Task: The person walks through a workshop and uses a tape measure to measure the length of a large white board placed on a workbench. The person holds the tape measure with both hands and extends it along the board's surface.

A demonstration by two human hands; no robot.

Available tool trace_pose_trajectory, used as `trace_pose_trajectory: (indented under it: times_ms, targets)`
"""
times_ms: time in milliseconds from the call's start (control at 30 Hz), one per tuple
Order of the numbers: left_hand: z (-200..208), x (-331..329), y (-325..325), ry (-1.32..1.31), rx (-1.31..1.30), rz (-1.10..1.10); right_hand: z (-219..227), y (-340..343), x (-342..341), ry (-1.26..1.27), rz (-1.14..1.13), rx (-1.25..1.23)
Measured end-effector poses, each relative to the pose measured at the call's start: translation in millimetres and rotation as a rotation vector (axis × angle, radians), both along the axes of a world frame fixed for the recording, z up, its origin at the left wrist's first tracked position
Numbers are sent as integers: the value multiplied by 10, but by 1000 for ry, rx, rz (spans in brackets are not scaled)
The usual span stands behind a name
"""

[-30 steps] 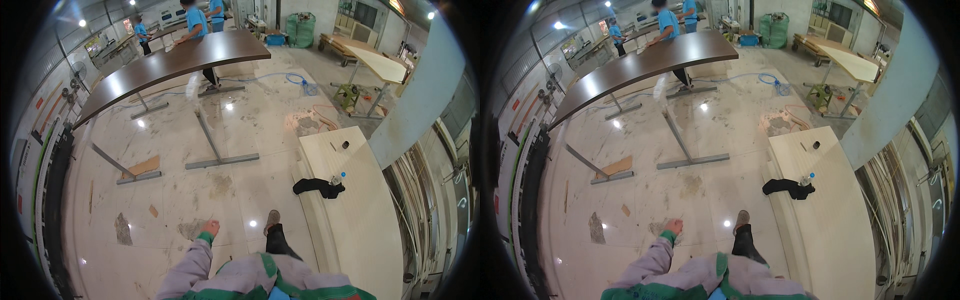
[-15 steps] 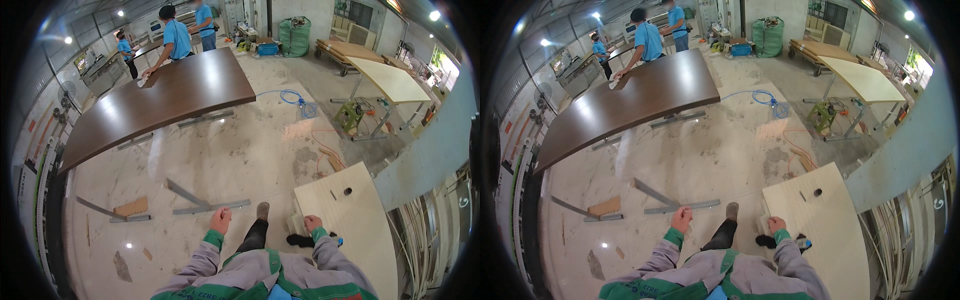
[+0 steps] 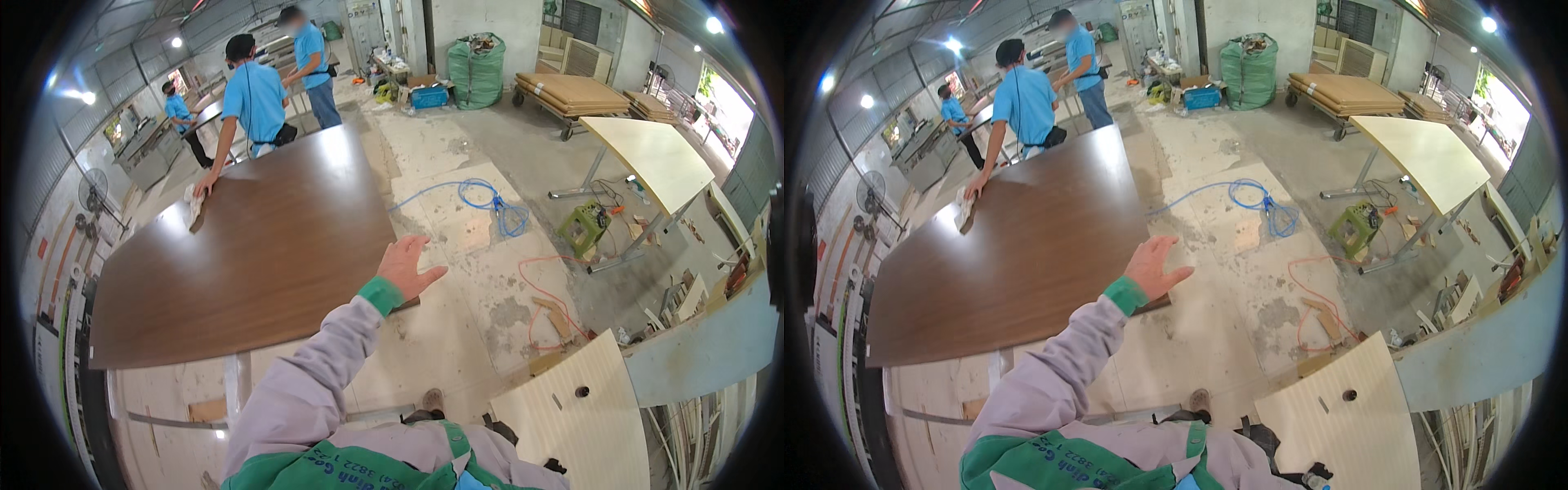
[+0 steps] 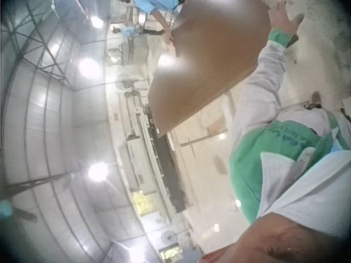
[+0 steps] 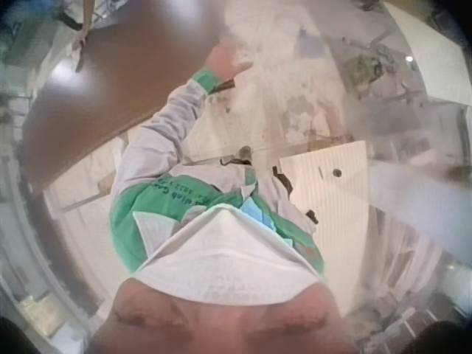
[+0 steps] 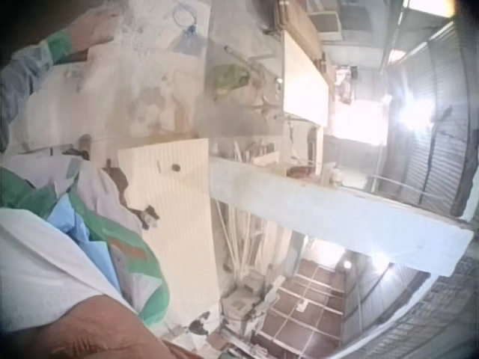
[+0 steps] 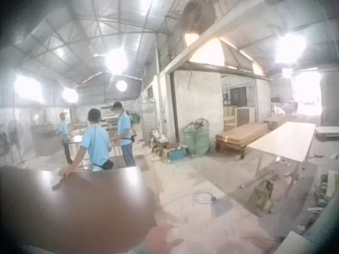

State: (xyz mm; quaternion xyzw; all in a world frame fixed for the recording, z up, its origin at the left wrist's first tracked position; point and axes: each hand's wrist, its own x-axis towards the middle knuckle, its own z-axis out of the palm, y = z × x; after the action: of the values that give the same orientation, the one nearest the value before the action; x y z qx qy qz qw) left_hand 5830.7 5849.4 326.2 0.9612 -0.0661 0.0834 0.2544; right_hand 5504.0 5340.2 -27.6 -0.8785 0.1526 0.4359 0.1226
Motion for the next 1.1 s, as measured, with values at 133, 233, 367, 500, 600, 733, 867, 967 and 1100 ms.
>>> trace_pose_trajectory:
  times_ms: [133, 233, 367, 500, 600, 733, 867, 967, 1100]
  targets:
    - [-434, 709, 147, 173, 170, 111, 58, 508, 825, -138, -248, 133]
    - [-575, 812, 201, 208, 417, 98, 87, 768, 1235, -220, -348, 213]
    - [-537, 821, 240, 269, 395, 53, 107, 967, 1495, -223, -392, 252]
    - [-483, 804, 248, 268, 361, 39, 65, 1009, 1543, -168, -399, 225]
    - [-469, 786, 254, 263, 335, 32, 15, 959, 1486, -120, -397, 202]
    - [-455, 785, 252, 313, 380, 19, -45, 890, 1383, -84, -419, 191]
    - [-475, 775, 244, 275, 381, 23, -99, 841, 1337, -64, -457, 204]
    - [-546, 775, 254, 225, 368, 42, -137, 754, 1266, -59, -476, 214]
    - [-681, 802, 309, 170, 421, 42, -174, 641, 1078, -69, -538, 264]
